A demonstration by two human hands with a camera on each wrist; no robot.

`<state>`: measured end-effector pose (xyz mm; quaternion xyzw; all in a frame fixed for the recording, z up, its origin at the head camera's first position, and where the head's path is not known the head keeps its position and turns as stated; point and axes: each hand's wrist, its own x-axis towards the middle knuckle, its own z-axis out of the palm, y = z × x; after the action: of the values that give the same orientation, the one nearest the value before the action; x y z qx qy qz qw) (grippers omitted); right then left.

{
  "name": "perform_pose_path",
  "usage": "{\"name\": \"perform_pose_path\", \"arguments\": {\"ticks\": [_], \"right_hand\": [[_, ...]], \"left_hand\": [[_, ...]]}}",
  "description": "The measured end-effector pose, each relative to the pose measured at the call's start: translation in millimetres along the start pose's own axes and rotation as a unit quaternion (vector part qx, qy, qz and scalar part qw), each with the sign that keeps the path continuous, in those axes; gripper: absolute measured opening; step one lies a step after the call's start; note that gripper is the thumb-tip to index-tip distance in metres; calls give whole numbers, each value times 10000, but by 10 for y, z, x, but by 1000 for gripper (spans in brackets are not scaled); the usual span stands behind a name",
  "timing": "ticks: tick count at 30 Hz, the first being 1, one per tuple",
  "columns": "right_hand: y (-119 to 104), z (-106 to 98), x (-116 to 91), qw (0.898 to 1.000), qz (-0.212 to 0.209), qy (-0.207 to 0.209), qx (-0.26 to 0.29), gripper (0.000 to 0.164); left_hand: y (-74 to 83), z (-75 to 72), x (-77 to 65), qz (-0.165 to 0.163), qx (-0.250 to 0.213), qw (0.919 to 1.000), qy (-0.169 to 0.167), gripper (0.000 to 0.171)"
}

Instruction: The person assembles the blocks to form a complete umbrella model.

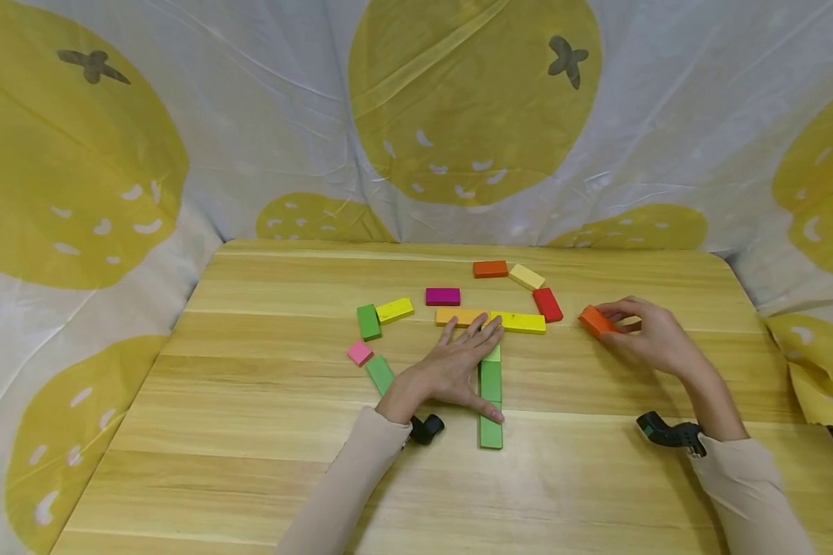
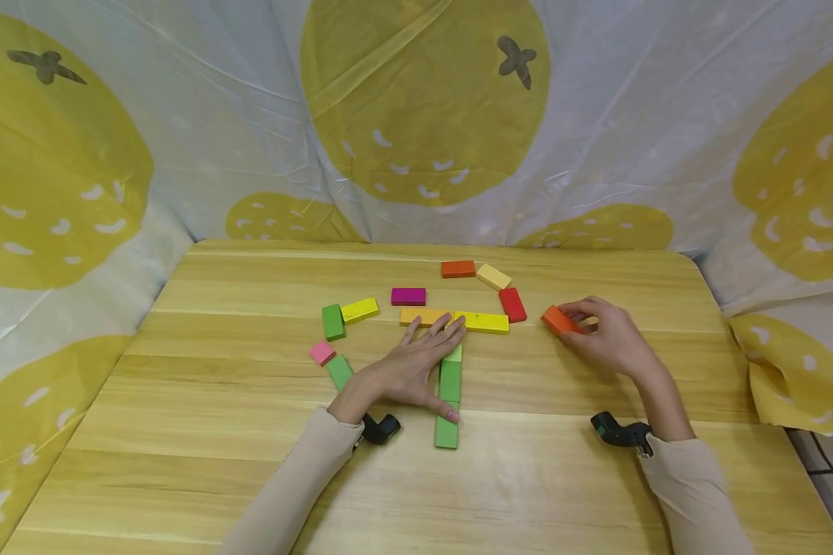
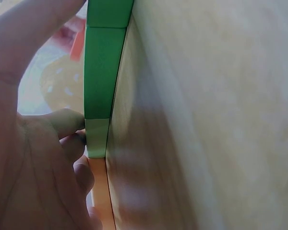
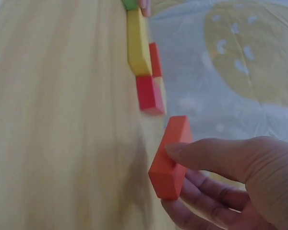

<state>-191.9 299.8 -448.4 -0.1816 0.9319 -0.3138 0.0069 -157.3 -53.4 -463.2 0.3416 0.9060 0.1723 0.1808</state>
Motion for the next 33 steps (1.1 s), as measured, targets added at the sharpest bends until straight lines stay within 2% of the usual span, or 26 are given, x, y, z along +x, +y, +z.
{"name": "perform_pose_path", "arguments": {"ticks": [8, 13, 17, 21, 26, 33], "right_hand": [[-354, 143, 544, 9988, -221, -322, 299, 38], [-577, 325, 927, 9969, -319, -526, 496, 40], [-712, 493, 1152, 9942, -312, -671, 779, 46], [-778, 647, 1261, 9919, -386, -708, 980, 56], [-786, 791, 1303, 9895, -489, -719, 1158, 69], [-755, 887, 1309, 9867, -394, -869, 1317, 64]], "left_hand": [[-7, 0, -10, -51, -17, 10000, -15, 134], [-7, 4, -13, -75, -27, 9999, -71, 134], [0, -2, -9, -63, -11, 9999, -95, 133], [8, -5, -1, -32, -26, 9999, -109, 133], [14, -12, 2, -39, -39, 9999, -153, 133], [-2, -9, -4, -55, -27, 9999, -119, 132]]}}
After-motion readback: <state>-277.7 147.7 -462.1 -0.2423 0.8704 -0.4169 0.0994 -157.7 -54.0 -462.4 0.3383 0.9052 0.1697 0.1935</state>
